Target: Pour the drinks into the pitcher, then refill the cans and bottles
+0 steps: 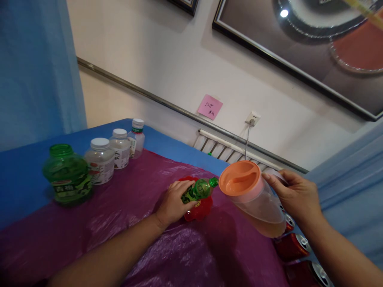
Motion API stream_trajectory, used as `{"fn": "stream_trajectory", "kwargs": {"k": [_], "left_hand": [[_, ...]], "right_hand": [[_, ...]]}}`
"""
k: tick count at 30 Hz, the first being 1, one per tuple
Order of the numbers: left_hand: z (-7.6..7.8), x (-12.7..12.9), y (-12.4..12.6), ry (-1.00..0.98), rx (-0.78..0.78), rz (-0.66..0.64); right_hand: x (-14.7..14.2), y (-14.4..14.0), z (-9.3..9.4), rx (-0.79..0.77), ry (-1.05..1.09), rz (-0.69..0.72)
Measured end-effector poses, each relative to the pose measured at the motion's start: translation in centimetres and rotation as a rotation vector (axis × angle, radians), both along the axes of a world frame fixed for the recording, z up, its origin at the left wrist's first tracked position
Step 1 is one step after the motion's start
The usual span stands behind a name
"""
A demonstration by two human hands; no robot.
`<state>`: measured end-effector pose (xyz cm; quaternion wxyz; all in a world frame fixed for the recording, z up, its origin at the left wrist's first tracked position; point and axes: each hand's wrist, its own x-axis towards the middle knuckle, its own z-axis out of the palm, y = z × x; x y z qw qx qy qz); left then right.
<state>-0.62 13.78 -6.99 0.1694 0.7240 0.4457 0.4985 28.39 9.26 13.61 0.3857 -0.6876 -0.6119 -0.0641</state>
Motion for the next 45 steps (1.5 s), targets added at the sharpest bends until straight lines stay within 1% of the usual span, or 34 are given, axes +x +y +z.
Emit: {"fn": "stream_trajectory", "kwargs": {"k": [8, 17, 24, 33, 38, 45], "left_hand": [[0.0, 0.0, -0.1, -0.012, 0.011, 0.0], [-0.5, 0.0, 0.2, -0.006, 0.017, 0.007], [-0.5, 0.1, 0.1, -0.004, 0.025, 0.011], [-0.4, 0.1, 0.1, -0.018, 0.027, 0.008], [-0.1, 0.1, -0.1, -0.028, 0.023, 0.008], [-0.4, 0.1, 0.0, -0.019, 0.02, 0.002]], "right_hand": [[-0.1, 0.3, -0.1, 0.013, -0.023, -0.011], [-0.7, 0.1, 0.1, 0.019, 0.001, 0.001], [-1.0, 0.2, 0.1, 0.021, -0.011, -0.025], [-0.4, 0.5, -0.1, 0.034, -0.023, 0.008], [0.0, 0.5, -0.2, 0.01, -0.019, 0.005], [-0.2, 0.6, -0.2, 0.024, -0.008, 0.005]]}}
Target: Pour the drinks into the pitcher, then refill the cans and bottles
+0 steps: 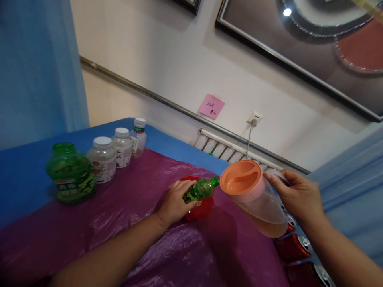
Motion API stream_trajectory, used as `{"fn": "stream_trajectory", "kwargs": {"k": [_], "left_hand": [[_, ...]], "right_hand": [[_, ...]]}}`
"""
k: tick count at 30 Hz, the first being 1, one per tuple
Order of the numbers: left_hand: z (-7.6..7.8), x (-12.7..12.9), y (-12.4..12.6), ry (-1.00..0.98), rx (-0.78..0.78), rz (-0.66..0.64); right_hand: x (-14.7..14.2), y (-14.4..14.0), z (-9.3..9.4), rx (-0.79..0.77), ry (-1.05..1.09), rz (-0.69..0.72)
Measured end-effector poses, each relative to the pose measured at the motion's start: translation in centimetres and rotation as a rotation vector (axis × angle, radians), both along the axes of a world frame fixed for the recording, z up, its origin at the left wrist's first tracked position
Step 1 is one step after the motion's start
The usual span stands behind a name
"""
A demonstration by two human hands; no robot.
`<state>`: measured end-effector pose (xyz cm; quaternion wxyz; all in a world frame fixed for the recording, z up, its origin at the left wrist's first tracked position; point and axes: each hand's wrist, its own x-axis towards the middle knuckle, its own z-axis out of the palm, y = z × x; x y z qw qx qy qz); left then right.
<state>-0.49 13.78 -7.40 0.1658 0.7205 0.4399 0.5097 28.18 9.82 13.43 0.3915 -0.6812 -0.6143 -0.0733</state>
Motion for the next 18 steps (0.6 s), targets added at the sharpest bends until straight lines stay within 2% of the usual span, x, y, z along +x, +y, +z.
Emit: {"fn": "stream_trajectory", "kwargs": {"k": [5, 18], "left_hand": [[0.01, 0.02, 0.05, -0.002, 0.006, -0.001], [0.47, 0.03, -0.23, -0.005, -0.002, -0.004]], "right_hand": [[-0.6, -0.42, 0.35, 0.008, 0.003, 0.001], [0.0, -0.29, 0.07, -0.013, -0.038, -0.019]]}}
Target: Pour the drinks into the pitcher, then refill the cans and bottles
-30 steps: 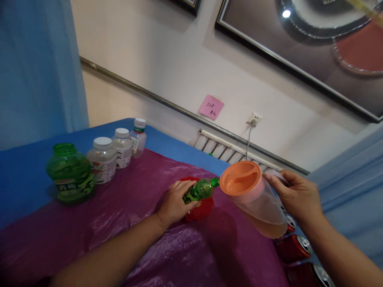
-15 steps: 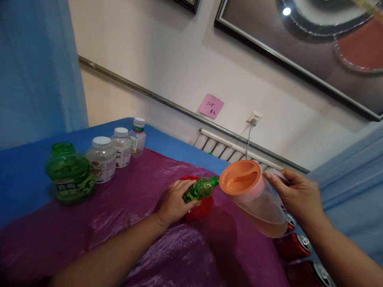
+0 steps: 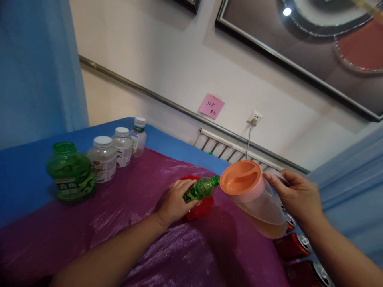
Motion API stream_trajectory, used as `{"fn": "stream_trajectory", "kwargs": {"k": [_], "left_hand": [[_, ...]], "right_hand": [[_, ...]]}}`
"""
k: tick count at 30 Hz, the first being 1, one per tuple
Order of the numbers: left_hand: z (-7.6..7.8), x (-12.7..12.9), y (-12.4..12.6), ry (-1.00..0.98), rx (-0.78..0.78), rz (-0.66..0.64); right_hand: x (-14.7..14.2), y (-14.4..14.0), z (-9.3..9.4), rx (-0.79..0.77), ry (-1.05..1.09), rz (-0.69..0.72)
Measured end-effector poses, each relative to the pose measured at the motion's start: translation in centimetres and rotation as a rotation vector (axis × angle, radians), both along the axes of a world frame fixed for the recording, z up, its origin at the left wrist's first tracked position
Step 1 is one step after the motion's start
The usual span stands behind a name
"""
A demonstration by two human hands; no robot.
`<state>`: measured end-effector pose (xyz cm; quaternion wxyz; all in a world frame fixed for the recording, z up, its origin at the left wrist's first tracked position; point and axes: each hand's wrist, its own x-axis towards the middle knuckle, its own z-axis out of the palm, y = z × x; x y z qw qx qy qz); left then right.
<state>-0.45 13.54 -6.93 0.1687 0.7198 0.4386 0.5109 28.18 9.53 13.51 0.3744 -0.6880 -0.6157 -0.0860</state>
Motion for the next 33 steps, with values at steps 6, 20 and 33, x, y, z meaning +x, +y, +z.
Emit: {"fn": "stream_trajectory", "kwargs": {"k": [6, 20, 33], "left_hand": [[0.02, 0.14, 0.05, -0.006, 0.001, 0.008], [-0.11, 0.12, 0.11, -0.008, 0.017, 0.002], [-0.24, 0.12, 0.24, -0.002, 0.006, 0.011]], "right_hand": [[-0.16, -0.21, 0.06, 0.002, 0.017, 0.002], [-0.19, 0.13, 0.05, 0.0, -0.01, 0.002], [-0.36, 0.13, 0.22, 0.001, 0.005, -0.002]]}}
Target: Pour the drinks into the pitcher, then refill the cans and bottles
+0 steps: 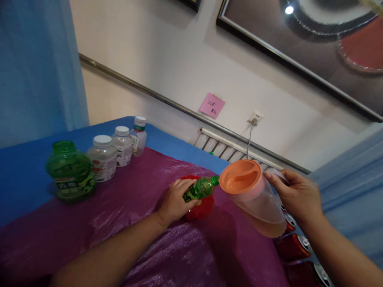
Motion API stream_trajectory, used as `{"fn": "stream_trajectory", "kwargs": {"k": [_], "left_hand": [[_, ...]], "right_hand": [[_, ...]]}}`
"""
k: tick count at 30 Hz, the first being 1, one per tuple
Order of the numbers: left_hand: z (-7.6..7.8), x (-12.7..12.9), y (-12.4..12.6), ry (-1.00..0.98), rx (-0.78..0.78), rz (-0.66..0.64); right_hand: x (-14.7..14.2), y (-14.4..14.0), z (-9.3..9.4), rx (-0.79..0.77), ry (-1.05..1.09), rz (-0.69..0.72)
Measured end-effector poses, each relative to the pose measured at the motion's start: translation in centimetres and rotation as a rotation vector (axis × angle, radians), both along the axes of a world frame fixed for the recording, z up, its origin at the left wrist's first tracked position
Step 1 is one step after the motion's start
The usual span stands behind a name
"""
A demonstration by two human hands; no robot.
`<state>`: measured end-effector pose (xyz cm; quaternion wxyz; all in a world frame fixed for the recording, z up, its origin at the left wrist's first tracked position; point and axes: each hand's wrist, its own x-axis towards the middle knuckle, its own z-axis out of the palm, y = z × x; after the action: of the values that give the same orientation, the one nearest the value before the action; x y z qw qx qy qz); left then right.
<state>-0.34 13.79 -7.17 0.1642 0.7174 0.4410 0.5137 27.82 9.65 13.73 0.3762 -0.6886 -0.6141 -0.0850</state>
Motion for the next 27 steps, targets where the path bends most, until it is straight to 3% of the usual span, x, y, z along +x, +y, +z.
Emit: {"fn": "stream_trajectory", "kwargs": {"k": [27], "left_hand": [[-0.03, -0.02, -0.08, -0.017, 0.01, -0.007]], "right_hand": [[-0.79, -0.26, 0.48, -0.003, 0.048, -0.005]]}}
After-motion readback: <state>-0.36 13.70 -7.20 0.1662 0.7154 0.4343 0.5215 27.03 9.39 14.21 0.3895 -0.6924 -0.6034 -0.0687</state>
